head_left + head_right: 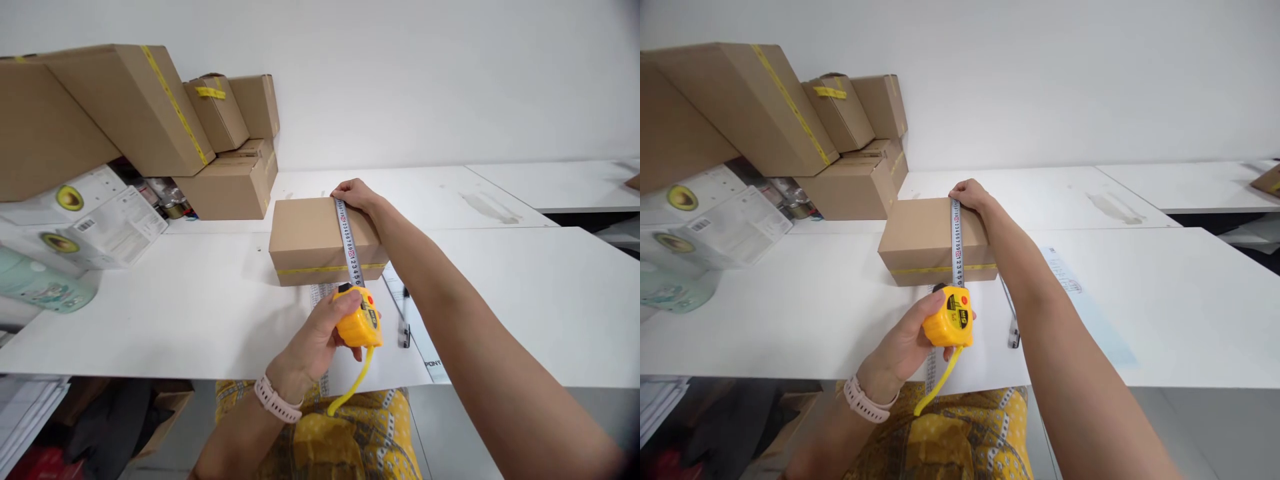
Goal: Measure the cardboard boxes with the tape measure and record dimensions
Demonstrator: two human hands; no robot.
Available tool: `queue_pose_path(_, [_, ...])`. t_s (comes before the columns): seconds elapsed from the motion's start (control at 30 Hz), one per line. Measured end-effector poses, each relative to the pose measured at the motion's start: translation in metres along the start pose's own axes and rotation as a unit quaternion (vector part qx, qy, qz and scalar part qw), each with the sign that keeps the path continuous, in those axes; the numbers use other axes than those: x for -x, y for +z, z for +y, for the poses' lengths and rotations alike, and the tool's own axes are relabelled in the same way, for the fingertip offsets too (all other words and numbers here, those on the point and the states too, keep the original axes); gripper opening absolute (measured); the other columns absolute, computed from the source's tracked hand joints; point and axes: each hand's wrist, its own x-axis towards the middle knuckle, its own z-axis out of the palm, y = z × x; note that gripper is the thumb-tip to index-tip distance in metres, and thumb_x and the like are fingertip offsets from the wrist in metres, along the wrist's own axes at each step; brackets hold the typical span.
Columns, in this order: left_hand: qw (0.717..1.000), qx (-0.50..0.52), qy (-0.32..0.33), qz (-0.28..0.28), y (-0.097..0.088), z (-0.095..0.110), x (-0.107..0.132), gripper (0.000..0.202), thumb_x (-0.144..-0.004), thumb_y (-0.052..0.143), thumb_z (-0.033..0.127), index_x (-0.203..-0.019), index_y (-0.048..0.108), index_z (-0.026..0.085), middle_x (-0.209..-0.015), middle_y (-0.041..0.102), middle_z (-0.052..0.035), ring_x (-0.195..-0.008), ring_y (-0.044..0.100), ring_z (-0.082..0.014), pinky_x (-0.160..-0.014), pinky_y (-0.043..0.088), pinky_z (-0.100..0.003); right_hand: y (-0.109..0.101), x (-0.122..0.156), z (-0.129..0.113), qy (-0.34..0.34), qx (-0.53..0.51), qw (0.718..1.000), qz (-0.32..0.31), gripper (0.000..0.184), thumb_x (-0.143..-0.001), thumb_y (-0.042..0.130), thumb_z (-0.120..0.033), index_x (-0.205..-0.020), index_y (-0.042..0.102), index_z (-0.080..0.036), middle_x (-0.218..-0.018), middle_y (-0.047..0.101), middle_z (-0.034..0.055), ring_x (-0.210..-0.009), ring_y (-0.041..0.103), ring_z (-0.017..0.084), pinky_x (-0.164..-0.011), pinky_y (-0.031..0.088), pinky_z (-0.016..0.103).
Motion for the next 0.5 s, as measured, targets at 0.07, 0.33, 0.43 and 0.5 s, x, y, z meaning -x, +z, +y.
queue_pose_path(0.07, [1.0, -0.002, -0.002, 0.007, 0.006, -0.003, 0.001, 0.059, -0.072, 0.082, 0.064, -0.101, 0.063, 0.016, -0.085, 0.066, -0.0042, -0.069, 0.068, -0.0164, -0.043, 0.046, -0.02, -0.005, 0.035, -0.001, -0.002, -0.045, 0.999, 0.01, 0.033, -0.098, 0.046, -0.057, -0.114, 0.061, -0.032, -0.084, 0.069, 0.004, -0.081, 0.055, 0.025, -0.071, 0.045, 0.038])
queue_pose_path(0.33, [1.0, -0.005, 0.002, 0.019, 0.009, -0.009, 0.002, 0.056, -0.077, 0.08, 0.061, -0.103, 0.062, 0.015, -0.088, 0.062, -0.0044, -0.071, 0.066, -0.0157, -0.044, 0.048, -0.019, -0.013, 0.109, -0.028, 0.032, -0.124, 0.992, 0.003, 0.05, -0.096, 0.04, -0.071, -0.128, 0.055, -0.036, -0.093, 0.071, 0.0038, -0.08, 0.054, 0.023, -0.068, 0.046, 0.037])
queue_pose_path(0.43, [1.0, -0.002, 0.002, 0.018, 0.008, -0.009, 0.002, 0.055, -0.078, 0.079, 0.06, -0.105, 0.062, 0.015, -0.089, 0.063, -0.0051, -0.071, 0.067, -0.0166, -0.044, 0.048, -0.019, -0.015, 0.121, -0.031, 0.026, -0.153, 0.988, -0.01, 0.051, -0.095, 0.04, -0.072, -0.129, 0.055, -0.036, -0.097, 0.071, 0.0046, -0.081, 0.054, 0.023, -0.068, 0.046, 0.038])
queue_pose_path(0.5, [1.0, 0.0, 0.002, 0.018, 0.007, -0.009, 0.002, 0.054, -0.079, 0.079, 0.059, -0.106, 0.062, 0.015, -0.09, 0.063, -0.0058, -0.072, 0.067, -0.0169, -0.045, 0.048, -0.019, -0.015, 0.126, -0.029, 0.025, -0.157, 0.987, -0.011, 0.051, -0.095, 0.041, -0.071, -0.129, 0.055, -0.036, -0.098, 0.071, 0.0043, -0.082, 0.055, 0.024, -0.068, 0.047, 0.038])
